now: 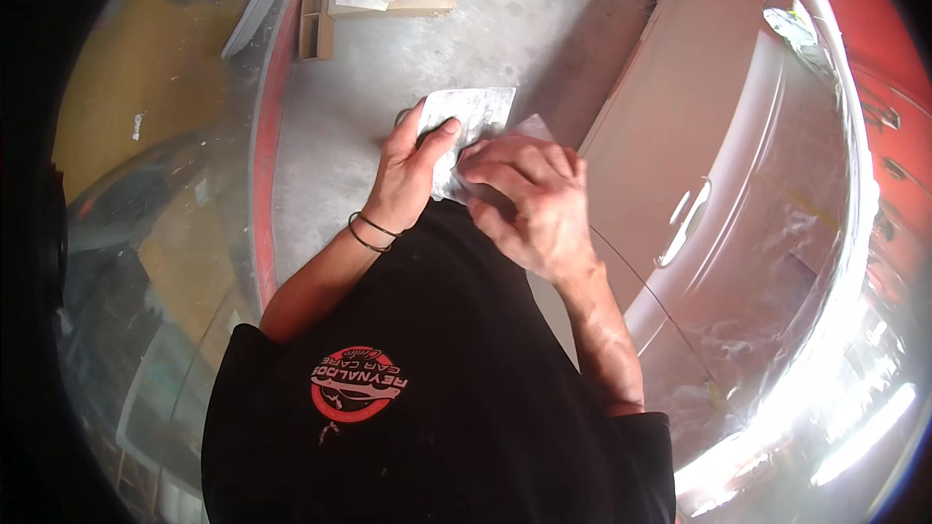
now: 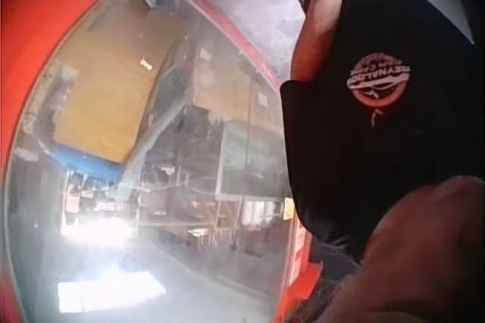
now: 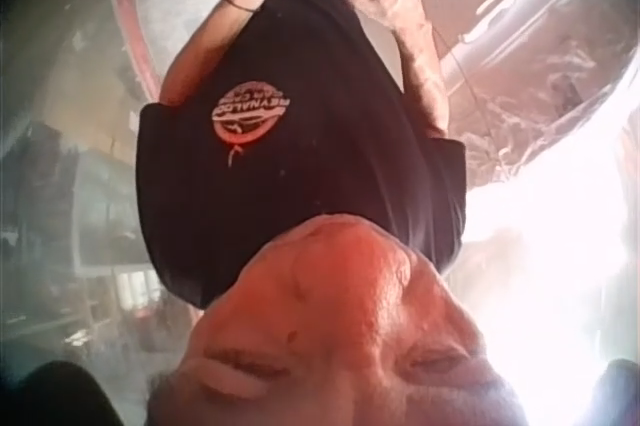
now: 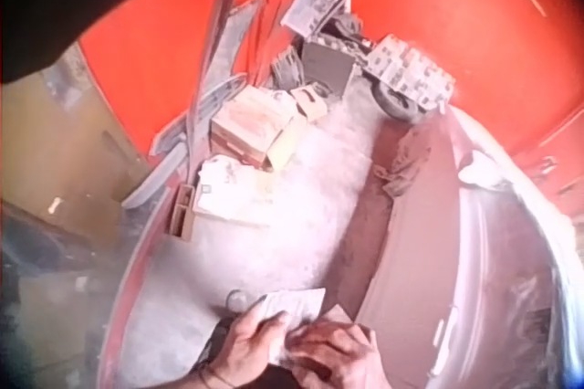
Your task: The recorder is preparing a car panel for painting by mixing filler and applying it to a surface.
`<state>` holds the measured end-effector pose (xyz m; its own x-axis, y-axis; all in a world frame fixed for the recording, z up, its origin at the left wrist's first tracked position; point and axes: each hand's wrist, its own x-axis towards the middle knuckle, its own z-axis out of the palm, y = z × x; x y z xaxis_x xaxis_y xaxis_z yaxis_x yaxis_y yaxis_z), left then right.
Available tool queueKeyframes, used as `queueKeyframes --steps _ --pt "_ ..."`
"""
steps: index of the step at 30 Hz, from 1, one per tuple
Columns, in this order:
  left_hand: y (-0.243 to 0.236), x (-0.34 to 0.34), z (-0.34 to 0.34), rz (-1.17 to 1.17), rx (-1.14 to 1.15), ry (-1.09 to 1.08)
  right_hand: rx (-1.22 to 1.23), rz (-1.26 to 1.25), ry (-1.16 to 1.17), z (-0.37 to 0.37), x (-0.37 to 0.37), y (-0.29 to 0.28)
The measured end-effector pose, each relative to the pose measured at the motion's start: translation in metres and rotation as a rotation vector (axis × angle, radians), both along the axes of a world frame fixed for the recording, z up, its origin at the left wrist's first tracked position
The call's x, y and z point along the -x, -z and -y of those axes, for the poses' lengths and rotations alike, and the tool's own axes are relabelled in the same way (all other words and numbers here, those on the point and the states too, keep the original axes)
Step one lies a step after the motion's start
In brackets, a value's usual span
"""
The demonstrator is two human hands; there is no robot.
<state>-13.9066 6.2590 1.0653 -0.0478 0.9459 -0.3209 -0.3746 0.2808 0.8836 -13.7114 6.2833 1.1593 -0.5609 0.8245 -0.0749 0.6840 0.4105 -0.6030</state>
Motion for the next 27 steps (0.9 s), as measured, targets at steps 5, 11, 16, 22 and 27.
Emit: queueKeyframes --steps 5,11,16,22,27 --pt "0.033 0.008 -0.01 0.216 0.172 -0.165 0.238 -0.294 -0.004 0.008 0.015 0.016" --pt "0.041 0.036 -0.002 0.643 0.314 -0.191 0.081 -0.306 -0.017 0.018 0.028 0.058" --pt "0.047 0.063 0.022 0.644 0.321 -0.277 0.056 -0.045 -0.02 0.002 0.014 0.062" --pt "0.057 0.094 0.037 -0.237 0.015 -0.065 0.009 0.02 -0.058 -0.007 0.07 0.056" --pt "0.018 0.112 0.033 -0.434 -0.094 -0.007 0.094 -0.088 -0.193 0.013 0.103 0.059"
